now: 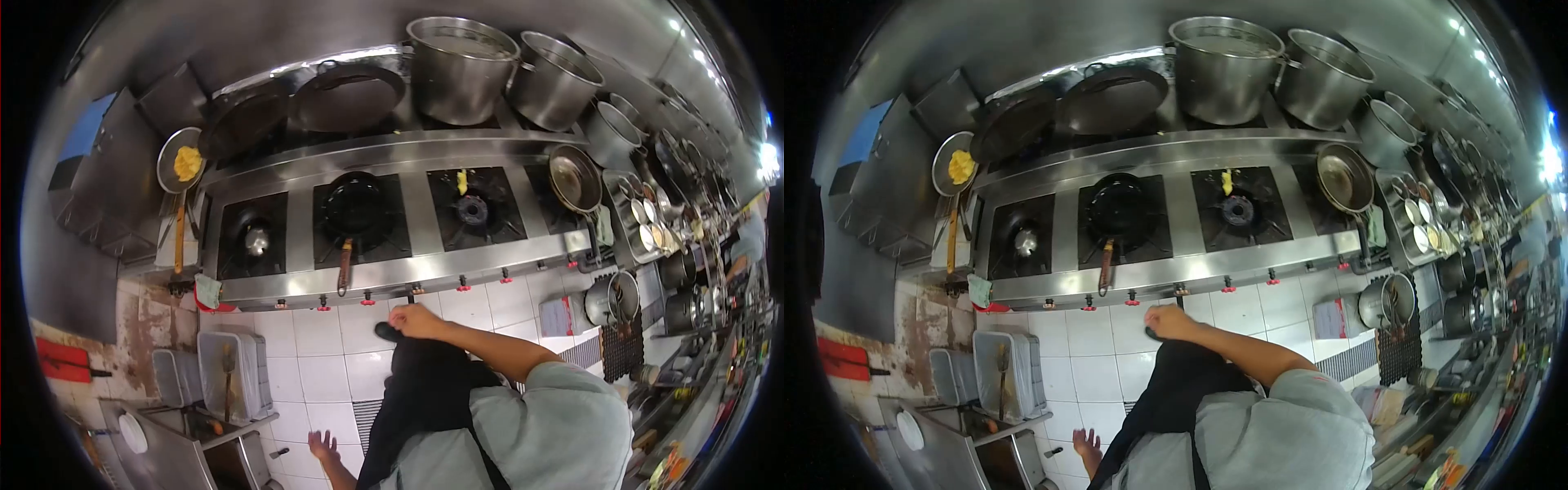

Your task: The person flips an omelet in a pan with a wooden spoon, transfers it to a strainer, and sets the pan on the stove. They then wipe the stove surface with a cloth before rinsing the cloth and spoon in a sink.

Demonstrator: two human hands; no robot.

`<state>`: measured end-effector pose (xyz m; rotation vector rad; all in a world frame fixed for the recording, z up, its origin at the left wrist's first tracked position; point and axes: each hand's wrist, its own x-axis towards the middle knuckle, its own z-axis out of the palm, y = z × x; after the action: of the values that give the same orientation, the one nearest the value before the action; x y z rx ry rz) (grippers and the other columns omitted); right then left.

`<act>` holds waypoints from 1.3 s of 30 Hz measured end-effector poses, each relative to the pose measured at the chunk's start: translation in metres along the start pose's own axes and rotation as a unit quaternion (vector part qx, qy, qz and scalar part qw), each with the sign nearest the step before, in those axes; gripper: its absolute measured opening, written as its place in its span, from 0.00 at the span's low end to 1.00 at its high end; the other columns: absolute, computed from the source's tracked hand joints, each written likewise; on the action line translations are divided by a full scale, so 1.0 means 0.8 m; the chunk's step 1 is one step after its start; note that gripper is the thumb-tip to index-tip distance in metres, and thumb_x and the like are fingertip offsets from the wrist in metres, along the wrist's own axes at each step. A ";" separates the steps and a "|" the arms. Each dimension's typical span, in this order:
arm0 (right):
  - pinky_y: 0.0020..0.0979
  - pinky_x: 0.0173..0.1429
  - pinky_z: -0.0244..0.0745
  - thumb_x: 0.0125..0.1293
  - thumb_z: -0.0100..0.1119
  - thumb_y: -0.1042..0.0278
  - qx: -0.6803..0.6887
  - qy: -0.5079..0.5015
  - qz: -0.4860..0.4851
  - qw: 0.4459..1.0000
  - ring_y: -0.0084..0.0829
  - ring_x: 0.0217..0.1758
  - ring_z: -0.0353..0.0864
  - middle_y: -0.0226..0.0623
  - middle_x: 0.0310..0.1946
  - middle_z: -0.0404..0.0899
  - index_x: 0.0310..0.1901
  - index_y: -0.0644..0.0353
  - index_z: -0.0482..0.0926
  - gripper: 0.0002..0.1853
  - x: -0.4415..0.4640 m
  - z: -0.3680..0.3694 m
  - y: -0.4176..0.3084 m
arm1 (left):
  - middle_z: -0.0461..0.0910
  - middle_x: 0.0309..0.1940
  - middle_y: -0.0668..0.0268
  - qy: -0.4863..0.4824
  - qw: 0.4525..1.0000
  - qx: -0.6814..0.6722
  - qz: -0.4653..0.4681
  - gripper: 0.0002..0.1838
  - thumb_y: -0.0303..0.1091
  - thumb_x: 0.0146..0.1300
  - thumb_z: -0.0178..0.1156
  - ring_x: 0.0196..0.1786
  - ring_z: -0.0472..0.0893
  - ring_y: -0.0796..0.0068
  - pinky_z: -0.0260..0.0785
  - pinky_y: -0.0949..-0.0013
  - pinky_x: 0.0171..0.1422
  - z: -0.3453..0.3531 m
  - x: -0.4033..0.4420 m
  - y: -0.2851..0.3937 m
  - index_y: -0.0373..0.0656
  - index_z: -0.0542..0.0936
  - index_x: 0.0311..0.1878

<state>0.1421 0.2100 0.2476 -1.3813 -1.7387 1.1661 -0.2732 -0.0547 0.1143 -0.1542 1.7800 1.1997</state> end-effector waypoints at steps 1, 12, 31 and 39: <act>0.31 0.39 0.74 0.55 0.53 0.70 -0.002 0.021 0.073 0.997 0.35 0.32 0.80 0.41 0.27 0.79 0.33 0.59 0.78 0.06 -0.012 -0.021 0.006 | 0.66 0.60 0.66 -0.025 0.997 0.068 -0.002 0.28 0.40 0.61 0.50 0.50 0.75 0.61 0.64 0.53 0.49 0.036 -0.019 0.010 0.55 0.57 0.64; 0.21 0.28 0.71 0.60 0.55 0.69 0.075 0.137 0.167 0.973 0.18 0.26 0.76 0.32 0.27 0.79 0.39 0.62 0.77 0.08 -0.007 -0.203 0.079 | 0.73 0.46 0.65 -0.126 0.957 0.260 -0.008 0.21 0.33 0.61 0.53 0.38 0.77 0.68 0.71 0.64 0.34 0.128 -0.124 -0.172 0.51 0.65 0.59; 0.27 0.32 0.71 0.61 0.51 0.69 0.534 0.177 0.286 0.776 0.25 0.27 0.75 0.31 0.29 0.74 0.42 0.59 0.74 0.09 0.118 -0.285 0.135 | 0.74 0.41 0.64 -0.034 0.970 0.240 0.019 0.21 0.31 0.60 0.55 0.37 0.77 0.70 0.72 0.65 0.35 0.219 -0.280 -0.182 0.45 0.66 0.57; 0.28 0.29 0.70 0.59 0.50 0.76 0.665 0.417 0.239 0.572 0.25 0.23 0.72 0.29 0.24 0.72 0.44 0.51 0.72 0.12 0.216 -0.306 0.236 | 0.76 0.39 0.59 -0.002 0.970 0.239 -0.051 0.22 0.28 0.58 0.57 0.38 0.78 0.70 0.72 0.70 0.40 0.133 -0.228 -0.225 0.38 0.68 0.56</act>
<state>0.3893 0.4507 0.1688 -0.9683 0.3834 1.2199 -0.0071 -0.1323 0.1262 0.0390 1.9784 0.6696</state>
